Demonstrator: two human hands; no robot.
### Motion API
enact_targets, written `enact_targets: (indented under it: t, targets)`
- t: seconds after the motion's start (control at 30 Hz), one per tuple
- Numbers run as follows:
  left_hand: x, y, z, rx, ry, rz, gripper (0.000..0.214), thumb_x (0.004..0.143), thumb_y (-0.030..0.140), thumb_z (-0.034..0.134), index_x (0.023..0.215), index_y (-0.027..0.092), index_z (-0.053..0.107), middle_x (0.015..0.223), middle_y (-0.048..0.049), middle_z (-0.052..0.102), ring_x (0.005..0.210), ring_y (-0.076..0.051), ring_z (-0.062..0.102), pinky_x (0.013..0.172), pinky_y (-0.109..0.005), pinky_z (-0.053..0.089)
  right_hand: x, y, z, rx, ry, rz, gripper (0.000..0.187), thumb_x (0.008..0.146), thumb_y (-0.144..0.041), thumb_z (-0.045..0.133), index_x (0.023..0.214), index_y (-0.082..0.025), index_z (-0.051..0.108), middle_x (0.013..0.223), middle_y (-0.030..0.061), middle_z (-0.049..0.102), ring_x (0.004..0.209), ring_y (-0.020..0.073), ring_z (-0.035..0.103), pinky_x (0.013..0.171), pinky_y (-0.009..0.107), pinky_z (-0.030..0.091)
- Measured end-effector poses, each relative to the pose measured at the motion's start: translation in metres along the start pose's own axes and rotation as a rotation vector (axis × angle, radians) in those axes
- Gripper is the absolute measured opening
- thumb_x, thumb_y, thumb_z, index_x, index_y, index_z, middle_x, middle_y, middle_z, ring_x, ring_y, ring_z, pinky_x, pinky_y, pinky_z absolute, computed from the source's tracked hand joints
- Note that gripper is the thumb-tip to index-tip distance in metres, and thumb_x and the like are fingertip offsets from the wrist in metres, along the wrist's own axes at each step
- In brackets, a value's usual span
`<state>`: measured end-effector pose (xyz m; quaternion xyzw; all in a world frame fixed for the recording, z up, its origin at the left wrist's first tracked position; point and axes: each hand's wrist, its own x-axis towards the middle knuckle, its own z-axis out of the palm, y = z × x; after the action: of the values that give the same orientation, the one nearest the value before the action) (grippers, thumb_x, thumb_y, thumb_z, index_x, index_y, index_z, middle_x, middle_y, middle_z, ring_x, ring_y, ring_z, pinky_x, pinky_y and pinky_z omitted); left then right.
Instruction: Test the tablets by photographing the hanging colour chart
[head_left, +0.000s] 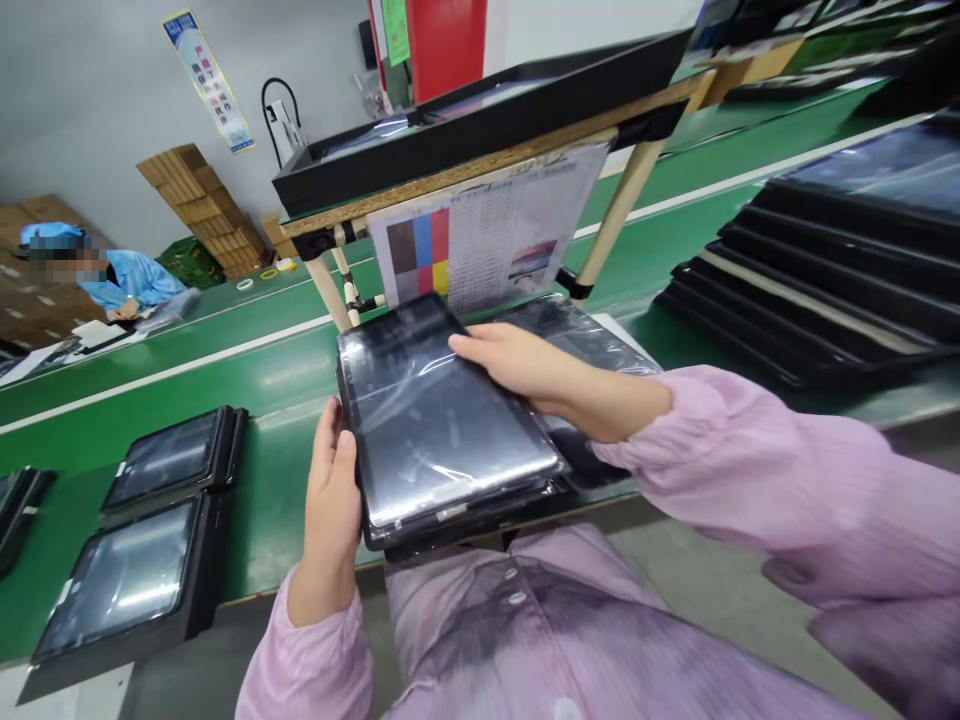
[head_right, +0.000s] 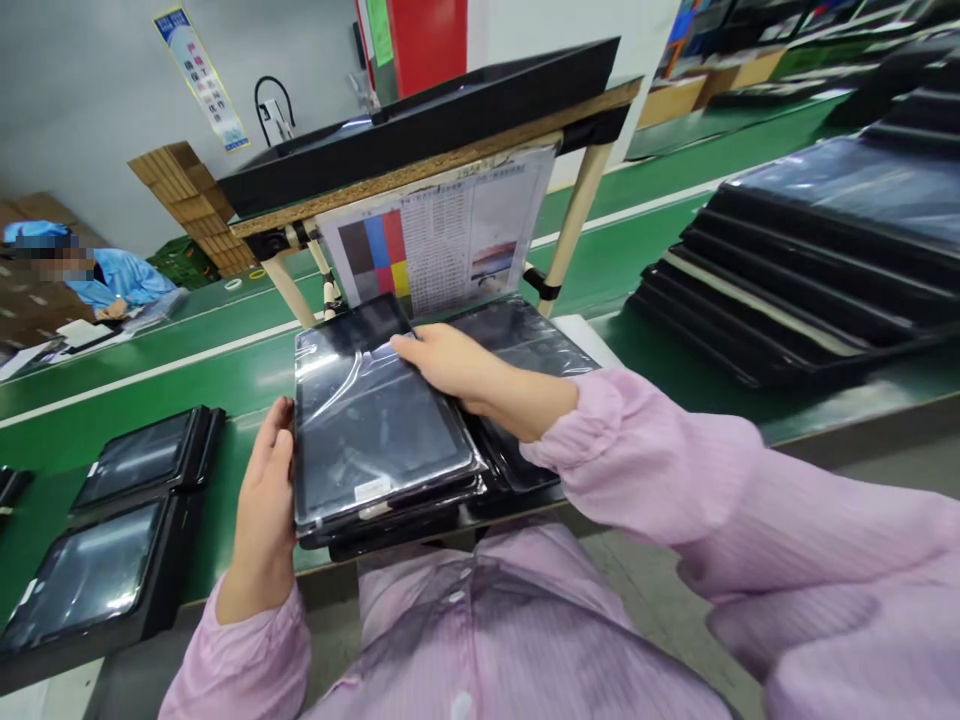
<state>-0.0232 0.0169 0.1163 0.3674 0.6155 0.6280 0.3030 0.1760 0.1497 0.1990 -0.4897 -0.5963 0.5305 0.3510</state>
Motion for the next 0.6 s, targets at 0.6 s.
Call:
enact_targets:
  t: [0.6]
  targets:
    - [-0.040, 0.078, 0.034, 0.188, 0.090, -0.071, 0.059, 0.088, 0.050, 0.062, 0.145, 0.043, 0.050, 0.150, 0.0036, 0.056, 0.134, -0.037, 0.056, 0.106, -0.054, 0.053, -0.052, 0.016, -0.021, 0.111, -0.183, 0.022, 0.059, 0.089, -0.040, 0.060, 0.144, -0.021, 0.048, 0.127, 0.0107, 0.067, 0.108, 0.0251, 0.066, 0.095, 0.038, 0.053]
